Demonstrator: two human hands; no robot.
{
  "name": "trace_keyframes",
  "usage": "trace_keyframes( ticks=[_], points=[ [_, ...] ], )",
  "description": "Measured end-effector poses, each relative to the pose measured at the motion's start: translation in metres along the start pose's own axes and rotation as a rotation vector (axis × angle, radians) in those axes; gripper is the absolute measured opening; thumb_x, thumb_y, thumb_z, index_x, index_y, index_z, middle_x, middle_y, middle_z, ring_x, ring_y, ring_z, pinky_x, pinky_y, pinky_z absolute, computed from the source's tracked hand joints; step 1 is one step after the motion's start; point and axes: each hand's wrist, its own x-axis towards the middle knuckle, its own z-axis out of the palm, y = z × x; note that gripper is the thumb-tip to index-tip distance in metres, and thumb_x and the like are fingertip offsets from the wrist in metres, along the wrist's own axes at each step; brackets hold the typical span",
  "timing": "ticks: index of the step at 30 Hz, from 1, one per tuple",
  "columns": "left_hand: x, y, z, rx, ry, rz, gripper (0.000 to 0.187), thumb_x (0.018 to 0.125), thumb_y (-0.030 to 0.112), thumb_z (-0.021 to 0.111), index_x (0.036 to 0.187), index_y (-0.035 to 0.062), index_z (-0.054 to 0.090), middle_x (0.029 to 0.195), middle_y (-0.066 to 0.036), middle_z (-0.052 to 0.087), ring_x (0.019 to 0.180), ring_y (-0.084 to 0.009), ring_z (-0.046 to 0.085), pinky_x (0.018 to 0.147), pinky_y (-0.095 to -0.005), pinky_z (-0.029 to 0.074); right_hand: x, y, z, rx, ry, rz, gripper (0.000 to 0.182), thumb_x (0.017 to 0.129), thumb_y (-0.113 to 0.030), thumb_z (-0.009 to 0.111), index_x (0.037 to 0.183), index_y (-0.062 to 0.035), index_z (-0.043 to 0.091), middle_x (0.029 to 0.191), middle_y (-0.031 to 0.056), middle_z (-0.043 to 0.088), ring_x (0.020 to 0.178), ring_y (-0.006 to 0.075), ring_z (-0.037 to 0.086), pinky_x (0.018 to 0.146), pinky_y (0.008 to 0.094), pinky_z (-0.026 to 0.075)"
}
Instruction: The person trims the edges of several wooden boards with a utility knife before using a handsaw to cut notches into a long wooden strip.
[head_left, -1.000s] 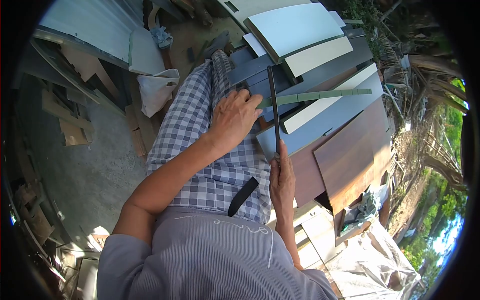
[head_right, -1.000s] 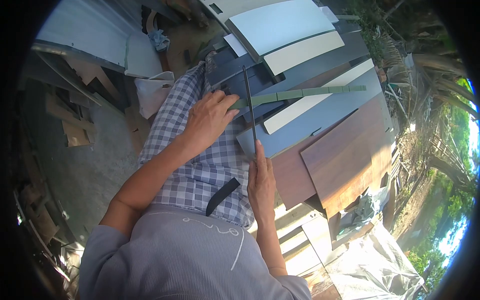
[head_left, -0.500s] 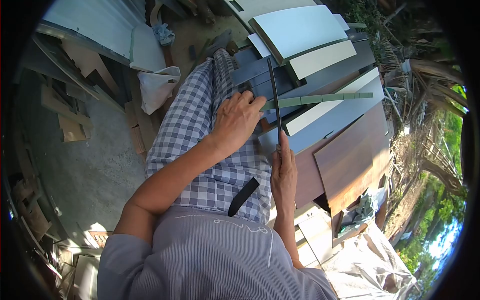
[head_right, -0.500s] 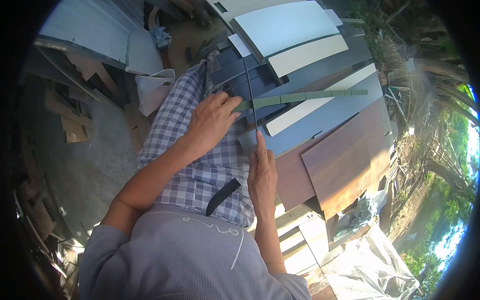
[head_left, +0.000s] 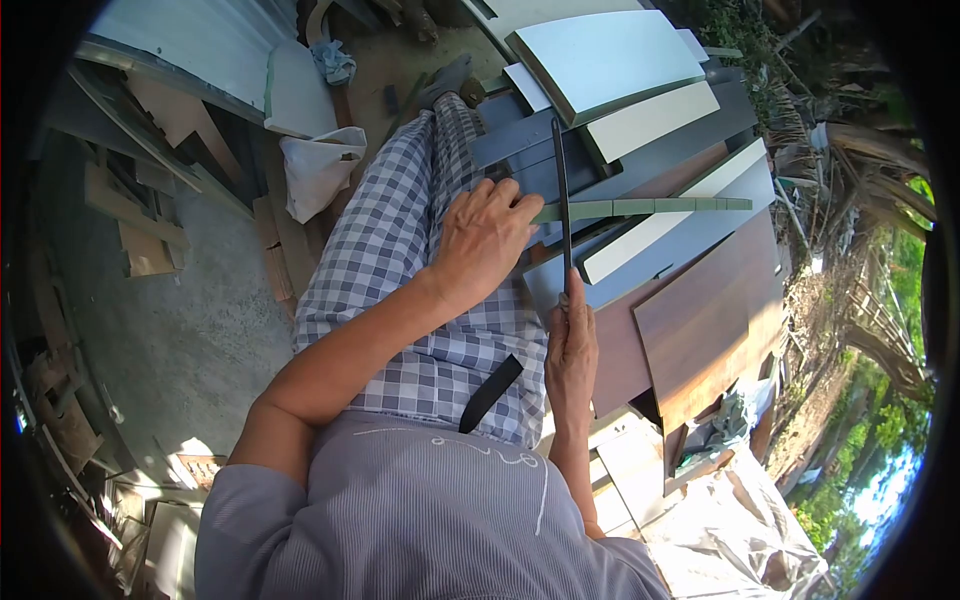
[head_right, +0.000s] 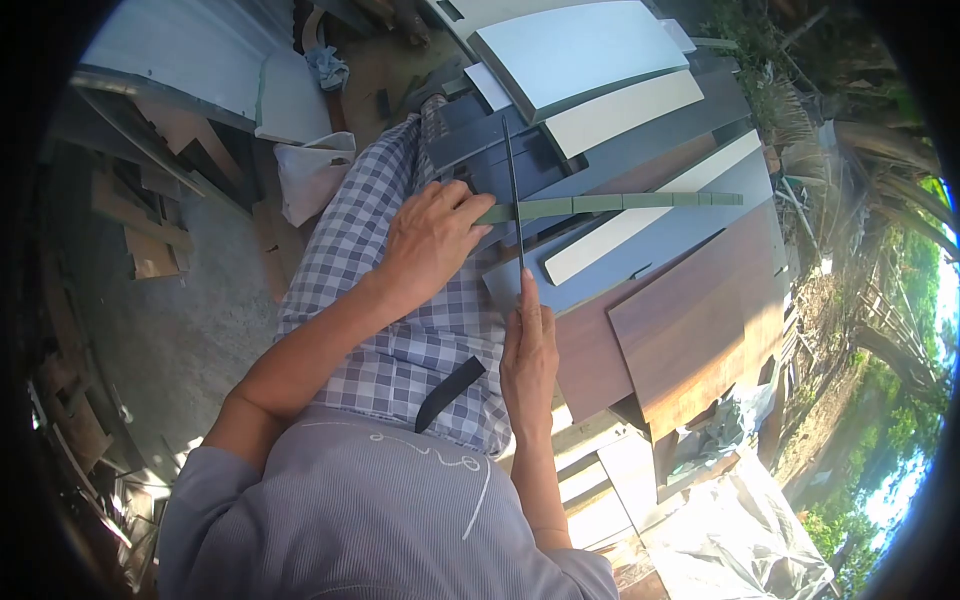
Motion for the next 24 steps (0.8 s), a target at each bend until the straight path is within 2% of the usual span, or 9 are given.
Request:
trace_keyframes(
  ticks=[1, 5, 7, 10, 12, 14, 17, 24],
  points=[
    [0.001, -0.002, 0.001, 0.003, 0.001, 0.002, 0.027, 0.078, 0.015, 0.072, 0.103, 0.0093, 0.064, 0.092, -0.005, 0.058, 0.091, -0.024, 0.058, 0.078, -0.0371, 0.049, 0.001, -0.001, -0.001, -0.008, -0.021, 0.017, 0.05, 0.097, -0.008, 0.048, 0.145, -0.0183, 0.038, 0.111, 0.0155, 0.059, 0.098, 0.0264, 0.06, 0.082, 0.038, 0.049],
    [0.0, -0.002, 0.002, -0.021, -0.048, -0.03, 0.027, 0.081, 0.016, 0.069, 0.105, 0.0086, 0.062, 0.09, -0.007, 0.059, 0.088, -0.026, 0.061, 0.076, -0.0389, 0.05, -0.006, 0.006, 0.001, 0.025, -0.014, -0.007, 0.053, 0.096, -0.009, 0.051, 0.146, -0.0179, 0.035, 0.111, 0.0159, 0.059, 0.097, 0.0278, 0.061, 0.083, 0.0389, 0.049],
    [0.0, -0.004, 0.003, -0.015, -0.07, -0.023, 0.027, 0.082, 0.017, 0.068, 0.106, 0.0081, 0.061, 0.089, -0.007, 0.06, 0.087, -0.0265, 0.062, 0.075, -0.0393, 0.05, -0.012, 0.015, -0.001, 0.039, -0.063, 0.096, 0.057, 0.094, -0.009, 0.053, 0.146, -0.018, 0.033, 0.108, 0.019, 0.057, 0.095, 0.0336, 0.062, 0.08, 0.0436, 0.049],
    [0.0, -0.003, 0.002, 0.0, -0.102, -0.011, 0.028, 0.083, 0.019, 0.068, 0.107, 0.0077, 0.06, 0.087, -0.008, 0.06, 0.084, -0.0271, 0.062, 0.073, -0.0396, 0.05, -0.015, 0.016, -0.007, -0.028, -0.015, -0.022, 0.056, 0.094, -0.009, 0.052, 0.146, -0.0188, 0.033, 0.108, 0.0193, 0.057, 0.094, 0.0336, 0.062, 0.078, 0.0435, 0.049],
    [0.0, -0.001, 0.002, 0.011, -0.113, -0.009, 0.028, 0.083, 0.019, 0.068, 0.107, 0.0076, 0.06, 0.086, -0.009, 0.06, 0.083, -0.027, 0.062, 0.073, -0.0395, 0.05, -0.011, 0.01, -0.008, -0.032, -0.018, -0.014, 0.056, 0.094, -0.008, 0.052, 0.146, -0.0194, 0.034, 0.107, 0.0188, 0.057, 0.092, 0.033, 0.062, 0.077, 0.0432, 0.049],
    [-0.002, -0.001, 0.004, -0.003, -0.065, 0.028, 0.022, 0.084, 0.019, 0.066, 0.101, 0.0061, 0.059, 0.084, -0.01, 0.06, 0.08, -0.0266, 0.062, 0.071, -0.04, 0.049, -0.007, 0.003, -0.01, -0.036, -0.03, -0.006, 0.056, 0.094, -0.007, 0.052, 0.146, -0.0199, 0.034, 0.106, 0.0183, 0.057, 0.09, 0.0325, 0.063, 0.076, 0.043, 0.049],
    [-0.002, -0.001, 0.003, 0.003, -0.089, -0.006, 0.025, 0.084, 0.02, 0.067, 0.105, 0.0083, 0.059, 0.086, -0.009, 0.06, 0.083, -0.0269, 0.062, 0.071, -0.0396, 0.05, -0.001, -0.001, -0.008, -0.027, -0.032, -0.001, 0.056, 0.094, -0.006, 0.051, 0.146, -0.0211, 0.034, 0.104, 0.0173, 0.057, 0.088, 0.0315, 0.062, 0.076, 0.0432, 0.05],
    [0.004, -0.006, 0.0, 0.02, -0.114, -0.011, 0.025, 0.084, 0.019, 0.067, 0.105, 0.0081, 0.059, 0.085, -0.008, 0.06, 0.083, -0.0267, 0.062, 0.072, -0.0394, 0.05, -0.027, 0.009, -0.006, -0.048, -0.001, 0.015, 0.053, 0.095, -0.006, 0.049, 0.144, -0.0218, 0.038, 0.101, 0.0159, 0.057, 0.086, 0.0297, 0.062, 0.074, 0.0437, 0.049]
  ],
)
